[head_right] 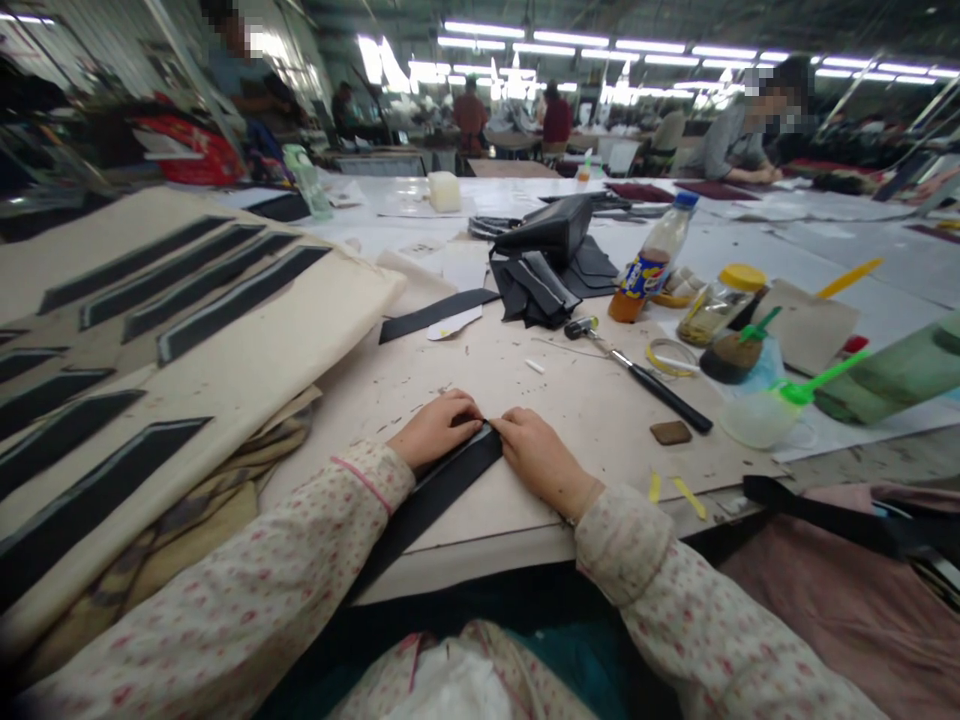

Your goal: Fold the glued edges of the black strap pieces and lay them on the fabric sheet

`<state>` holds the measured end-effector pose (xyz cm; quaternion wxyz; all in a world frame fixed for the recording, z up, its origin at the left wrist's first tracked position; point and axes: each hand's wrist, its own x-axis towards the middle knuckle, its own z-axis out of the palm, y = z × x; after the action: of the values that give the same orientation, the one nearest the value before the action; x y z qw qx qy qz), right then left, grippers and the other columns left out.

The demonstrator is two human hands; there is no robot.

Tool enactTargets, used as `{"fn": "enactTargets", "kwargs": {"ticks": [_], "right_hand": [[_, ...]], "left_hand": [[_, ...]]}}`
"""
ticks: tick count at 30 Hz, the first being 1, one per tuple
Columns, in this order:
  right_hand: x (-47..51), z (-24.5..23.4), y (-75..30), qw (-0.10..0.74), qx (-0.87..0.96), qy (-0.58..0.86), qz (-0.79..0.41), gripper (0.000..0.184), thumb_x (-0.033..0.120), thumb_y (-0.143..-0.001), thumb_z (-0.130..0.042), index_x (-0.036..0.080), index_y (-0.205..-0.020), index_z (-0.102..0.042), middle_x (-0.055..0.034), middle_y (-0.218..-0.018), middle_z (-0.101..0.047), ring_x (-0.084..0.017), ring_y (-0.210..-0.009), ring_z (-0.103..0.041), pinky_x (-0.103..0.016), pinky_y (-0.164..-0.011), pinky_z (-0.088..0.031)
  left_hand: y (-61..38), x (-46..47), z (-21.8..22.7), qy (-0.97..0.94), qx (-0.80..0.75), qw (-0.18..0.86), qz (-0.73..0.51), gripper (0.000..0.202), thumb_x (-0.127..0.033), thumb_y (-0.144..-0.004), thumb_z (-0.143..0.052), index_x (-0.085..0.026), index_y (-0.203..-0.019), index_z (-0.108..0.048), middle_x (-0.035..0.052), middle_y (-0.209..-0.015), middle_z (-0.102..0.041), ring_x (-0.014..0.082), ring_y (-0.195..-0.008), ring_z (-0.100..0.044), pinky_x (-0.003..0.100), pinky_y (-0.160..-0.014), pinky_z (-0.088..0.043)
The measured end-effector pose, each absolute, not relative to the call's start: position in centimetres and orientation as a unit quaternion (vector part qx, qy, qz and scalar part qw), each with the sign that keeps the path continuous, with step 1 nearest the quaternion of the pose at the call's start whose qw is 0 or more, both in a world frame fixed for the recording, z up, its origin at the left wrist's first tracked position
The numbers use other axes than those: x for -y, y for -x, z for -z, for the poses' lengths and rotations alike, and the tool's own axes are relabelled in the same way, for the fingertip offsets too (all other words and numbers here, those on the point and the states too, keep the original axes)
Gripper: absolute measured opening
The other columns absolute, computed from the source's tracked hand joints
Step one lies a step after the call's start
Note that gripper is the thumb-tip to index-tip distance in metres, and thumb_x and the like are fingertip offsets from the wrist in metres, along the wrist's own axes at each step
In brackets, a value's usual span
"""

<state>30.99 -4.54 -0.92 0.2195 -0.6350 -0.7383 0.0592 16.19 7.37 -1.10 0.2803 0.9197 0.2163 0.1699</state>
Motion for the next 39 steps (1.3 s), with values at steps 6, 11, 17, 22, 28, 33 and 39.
{"fn": "enactTargets", "kwargs": {"ticks": [6, 11, 17, 22, 28, 33, 39], "right_hand": [[4.6, 0.1, -30.5, 0.120, 0.779, 0.616, -0.011, 0.025, 0.008, -0.085, -0.042, 0.012, -0.103, -0.059, -0.0092, -0.090, -0.057, -0.019, -0.087, -0.050, -0.031, -0.080, -0.043], [4.5, -0.4, -30.1, 0.041, 0.799, 0.599, 0.018, 0.027, 0.004, -0.084, -0.041, 0.009, -0.106, -0.056, -0.0106, -0.093, -0.055, -0.021, -0.084, -0.049, -0.031, -0.078, -0.043], [4.4, 0.0, -30.7, 0.077, 0.787, 0.613, -0.001, 0.023, 0.010, -0.087, -0.043, 0.012, -0.106, -0.057, -0.0084, -0.096, -0.056, -0.019, -0.089, -0.051, -0.030, -0.082, -0.043], [4.5, 0.0, -31.1, 0.086, 0.782, 0.617, -0.005, 0.026, 0.009, -0.087, -0.042, 0.012, -0.108, -0.057, -0.0093, -0.097, -0.058, -0.019, -0.090, -0.053, -0.030, -0.083, -0.043], [4.3, -0.9, -30.5, 0.036, 0.795, 0.605, 0.004, 0.025, 0.008, -0.086, -0.044, 0.011, -0.107, -0.056, -0.0090, -0.094, -0.057, -0.020, -0.087, -0.054, -0.031, -0.079, -0.045], [3.6, -2.0, -29.5, -0.059, 0.794, 0.604, -0.016, 0.022, 0.005, -0.084, -0.043, 0.008, -0.099, -0.059, -0.0123, -0.093, -0.058, -0.023, -0.082, -0.056, -0.033, -0.072, -0.046], [2.1, -2.5, -30.9, -0.016, 0.789, 0.610, -0.067, 0.023, 0.011, -0.087, -0.040, 0.014, -0.096, -0.061, -0.0088, -0.090, -0.063, -0.019, -0.081, -0.060, -0.028, -0.073, -0.043]], "left_hand": [[-16.0, -7.5, 1.2, -0.920, -0.192, 0.293, -0.178, 0.016, -0.016, -0.083, -0.050, -0.012, -0.083, -0.065, 0.0067, -0.090, -0.061, 0.0162, -0.088, -0.057, 0.029, -0.087, -0.045], [-15.4, -7.3, 1.3, -0.923, -0.172, 0.290, -0.187, 0.017, -0.014, -0.083, -0.050, -0.012, -0.089, -0.067, 0.0089, -0.096, -0.061, 0.0174, -0.092, -0.057, 0.030, -0.090, -0.045], [-14.6, -6.7, 1.5, -0.928, -0.170, 0.265, -0.199, 0.017, -0.025, -0.079, -0.059, -0.015, -0.092, -0.065, 0.0085, -0.100, -0.060, 0.0192, -0.095, -0.057, 0.032, -0.091, -0.045], [-14.5, -6.5, 1.9, -0.931, -0.169, 0.248, -0.206, 0.020, -0.027, -0.079, -0.059, -0.014, -0.094, -0.064, 0.0093, -0.101, -0.060, 0.0201, -0.097, -0.056, 0.033, -0.091, -0.044], [-14.5, -6.2, 2.1, -0.931, -0.168, 0.244, -0.214, 0.023, -0.027, -0.081, -0.057, -0.014, -0.099, -0.063, 0.0103, -0.104, -0.060, 0.0213, -0.099, -0.054, 0.035, -0.091, -0.043], [-14.6, -6.1, 2.0, -0.928, -0.165, 0.250, -0.220, 0.020, -0.024, -0.081, -0.056, -0.016, -0.098, -0.063, 0.0093, -0.102, -0.060, 0.0207, -0.098, -0.054, 0.035, -0.091, -0.044], [-14.5, -5.9, 2.0, -0.925, -0.172, 0.251, -0.228, 0.016, -0.025, -0.079, -0.059, -0.016, -0.091, -0.061, 0.0087, -0.099, -0.060, 0.0206, -0.096, -0.055, 0.035, -0.089, -0.044]]}}
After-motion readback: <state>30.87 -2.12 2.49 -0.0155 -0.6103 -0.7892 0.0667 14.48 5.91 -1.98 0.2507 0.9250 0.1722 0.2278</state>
